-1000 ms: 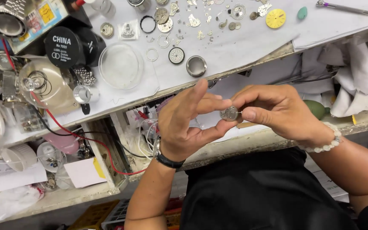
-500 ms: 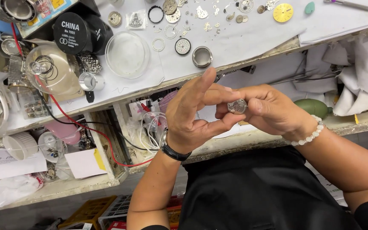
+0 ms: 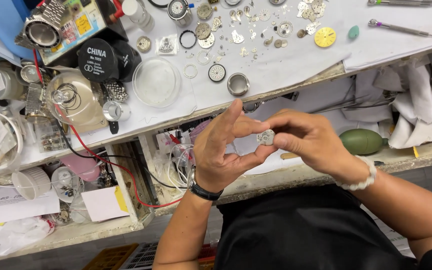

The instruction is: Repairing and assembling tiny components of a watch movement on a cluttered workbench.

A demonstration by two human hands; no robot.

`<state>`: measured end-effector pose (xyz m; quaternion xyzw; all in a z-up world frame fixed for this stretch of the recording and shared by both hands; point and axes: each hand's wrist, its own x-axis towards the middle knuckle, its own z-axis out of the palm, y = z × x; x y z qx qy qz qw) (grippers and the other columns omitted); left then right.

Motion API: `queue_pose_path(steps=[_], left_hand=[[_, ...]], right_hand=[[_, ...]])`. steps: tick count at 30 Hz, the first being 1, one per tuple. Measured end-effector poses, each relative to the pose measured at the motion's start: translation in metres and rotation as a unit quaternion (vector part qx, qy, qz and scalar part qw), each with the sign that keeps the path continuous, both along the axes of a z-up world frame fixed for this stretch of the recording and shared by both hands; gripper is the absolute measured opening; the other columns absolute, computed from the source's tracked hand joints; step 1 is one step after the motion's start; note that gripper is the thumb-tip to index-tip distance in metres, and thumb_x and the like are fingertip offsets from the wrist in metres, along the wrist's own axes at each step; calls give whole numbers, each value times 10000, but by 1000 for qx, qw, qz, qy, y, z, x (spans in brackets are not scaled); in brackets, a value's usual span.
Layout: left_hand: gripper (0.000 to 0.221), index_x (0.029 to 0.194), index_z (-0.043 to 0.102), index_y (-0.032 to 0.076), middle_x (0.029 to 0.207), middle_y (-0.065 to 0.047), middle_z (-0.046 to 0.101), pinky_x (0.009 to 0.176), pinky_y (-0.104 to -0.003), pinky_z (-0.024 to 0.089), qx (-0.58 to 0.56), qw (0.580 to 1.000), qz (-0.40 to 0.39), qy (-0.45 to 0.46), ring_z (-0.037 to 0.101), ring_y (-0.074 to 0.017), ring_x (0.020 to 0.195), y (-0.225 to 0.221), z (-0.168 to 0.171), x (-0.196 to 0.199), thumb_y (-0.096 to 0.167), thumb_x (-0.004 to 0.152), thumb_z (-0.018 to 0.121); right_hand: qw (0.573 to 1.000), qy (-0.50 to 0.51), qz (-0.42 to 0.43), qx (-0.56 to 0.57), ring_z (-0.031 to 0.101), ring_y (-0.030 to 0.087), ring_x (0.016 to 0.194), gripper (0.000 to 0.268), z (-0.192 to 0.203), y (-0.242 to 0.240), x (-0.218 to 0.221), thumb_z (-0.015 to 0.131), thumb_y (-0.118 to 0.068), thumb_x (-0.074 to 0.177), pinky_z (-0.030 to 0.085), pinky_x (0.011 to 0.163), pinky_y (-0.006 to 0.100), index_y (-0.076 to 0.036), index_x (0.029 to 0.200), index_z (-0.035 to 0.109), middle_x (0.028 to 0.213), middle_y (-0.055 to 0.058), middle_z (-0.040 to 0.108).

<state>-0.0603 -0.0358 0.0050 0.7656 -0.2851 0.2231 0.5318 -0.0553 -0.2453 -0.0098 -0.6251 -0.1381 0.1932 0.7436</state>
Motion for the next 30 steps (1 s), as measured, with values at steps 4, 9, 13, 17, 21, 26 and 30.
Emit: queue_pose_path(steps=[4,9,13,17,21,26,30], left_hand=[[924,1583,313,69,1109,-73,793,1020,-324,674,13,999,-4,53,797,-159,1047,5,0,-4,169,906,934],[919,1572,324,60,1076,-83,792,1031,-332,669,13,999,-3,40,803,-172,1007,0,0,2,173,898,939],[918,1577,330,81,1056,-64,794,1003,-309,663,21,999,9,27,808,-160,1005,-1,2,5,187,906,947],[980,1608,289,106,1044,-43,795,975,-278,671,30,998,16,51,817,-139,1005,0,12,6,279,899,942],[1101,1629,232,97,1123,-55,789,955,-269,687,57,997,50,32,816,-149,1034,2,10,12,516,844,881],[1084,1653,190,113,1304,-73,741,1024,-318,676,99,992,73,-17,783,-178,1183,3,1,19,505,925,890],[968,1654,198,119,1289,-37,756,987,-308,645,112,989,96,-27,783,-153,1155,0,1,22,502,1009,810]], right_hand=[[908,-374,-44,-185,691,222,835,157,31,-9,6,733,-41,929,578,769,309,-14,1081,703,986,120,707],[836,-478,-24,-269,673,251,851,169,44,-17,13,715,-81,965,564,792,363,-25,1122,691,1030,114,699],[821,-494,-35,-282,632,267,808,109,42,-15,18,709,-51,971,549,761,369,-13,1065,668,997,115,663],[833,-474,-39,-283,616,256,812,79,36,-14,19,688,-80,988,512,728,356,-34,1046,660,970,108,649],[878,-379,-51,-288,651,249,882,115,32,-13,18,608,-154,1020,527,810,365,-41,1011,628,957,87,685],[915,-240,-95,-311,601,191,810,195,33,-11,20,542,-180,1083,466,767,333,-64,945,619,890,53,643],[926,-170,-103,-322,580,131,764,184,37,-6,22,570,-201,1084,450,738,279,-99,945,633,860,10,642]])
